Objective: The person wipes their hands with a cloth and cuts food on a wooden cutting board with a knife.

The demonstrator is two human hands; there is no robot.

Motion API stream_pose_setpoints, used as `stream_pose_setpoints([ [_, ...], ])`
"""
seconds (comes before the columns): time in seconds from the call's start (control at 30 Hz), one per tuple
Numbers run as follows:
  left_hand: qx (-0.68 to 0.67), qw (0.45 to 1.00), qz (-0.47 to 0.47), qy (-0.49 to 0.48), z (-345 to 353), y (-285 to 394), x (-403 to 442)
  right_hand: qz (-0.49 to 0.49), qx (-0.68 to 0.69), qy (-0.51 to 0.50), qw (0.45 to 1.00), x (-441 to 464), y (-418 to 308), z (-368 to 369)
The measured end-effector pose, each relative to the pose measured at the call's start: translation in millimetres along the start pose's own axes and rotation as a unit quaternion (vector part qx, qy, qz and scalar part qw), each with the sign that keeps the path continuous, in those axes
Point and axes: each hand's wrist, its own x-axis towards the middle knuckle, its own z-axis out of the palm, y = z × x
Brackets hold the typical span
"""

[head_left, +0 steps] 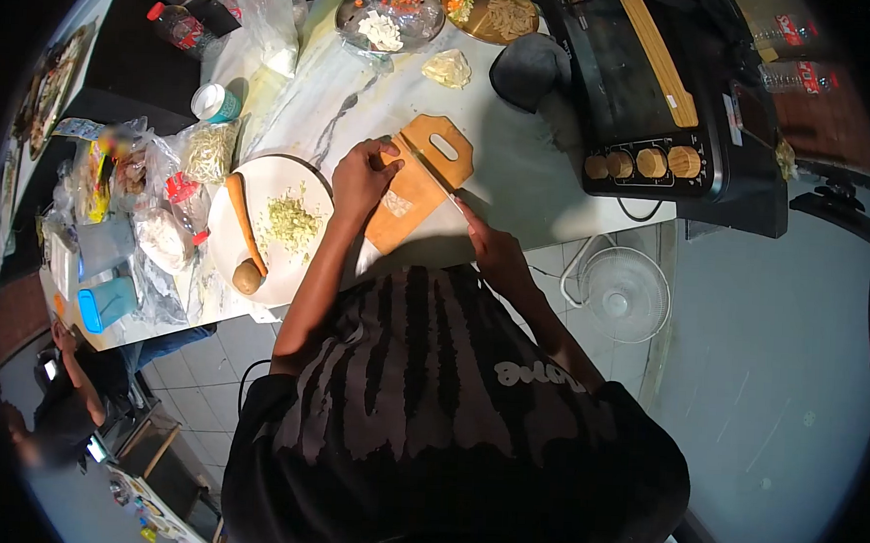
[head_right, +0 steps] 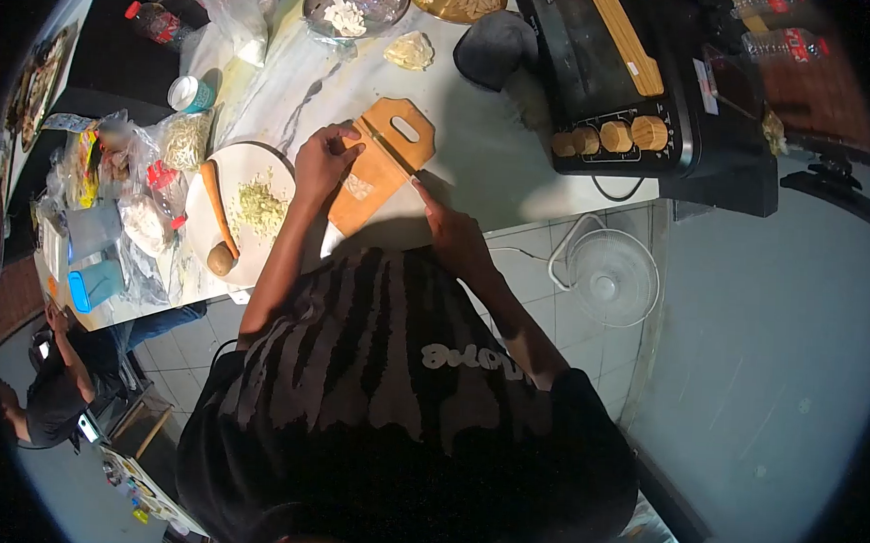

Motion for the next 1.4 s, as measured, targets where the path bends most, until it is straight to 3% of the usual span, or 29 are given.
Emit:
stream_pose_setpoints([
  [0.07, -0.009, 1.0, 0.002, 0.008, 4, 1, 0, -0.01, 0.159, 0.016, 0.987, 0, 14, 9],
  [0.2, 0.011, 0.998, 0.051, 0.029, 12, 8, 2, 0.029, 0.298, 0.048, 0.953, 7, 46, 32],
  [0.3, 0.024, 0.994, 0.097, 0.043, 16, 4, 4, 0.083, 0.236, 0.029, 0.968, 3, 38, 14],
  [0.4, 0.009, 0.995, 0.092, 0.041, 17, 2, 3, 0.063, 0.176, 0.027, 0.982, -3, 33, 4],
  [0.47, 0.01, 0.984, 0.155, 0.085, 19, 2, 3, 0.026, 0.157, 0.033, 0.987, -4, 26, 0],
  [0.7, 0.03, 0.986, 0.15, 0.072, 22, 8, 5, 0.023, 0.157, 0.008, 0.987, -1, 28, 8],
  [0.97, 0.039, 0.984, 0.16, 0.067, 8, -10, 5, -0.056, 0.125, 0.009, 0.99, 9, 31, 28],
  [1.1, 0.007, 0.994, 0.053, 0.095, -45, -14, -10, -0.025, 0.107, -0.101, 0.989, 23, -21, 15],
  [1.17, 0.006, 0.993, 0.021, 0.112, -71, -15, -25, -0.217, 0.21, -0.037, 0.953, 37, -22, 44],
  [1.3, 0.015, 0.97, -0.075, 0.23, -102, -36, -59, -0.256, 0.178, -0.105, 0.944, 44, -76, 33],
  [1.37, 0.035, 0.951, -0.114, 0.285, -111, -52, -76, -0.114, 0.102, -0.245, 0.957, 43, -103, 19],
  [1.4, 0.044, 0.949, -0.143, 0.277, -116, -56, -83, -0.214, 0.181, -0.181, 0.943, 46, -89, 39],
])
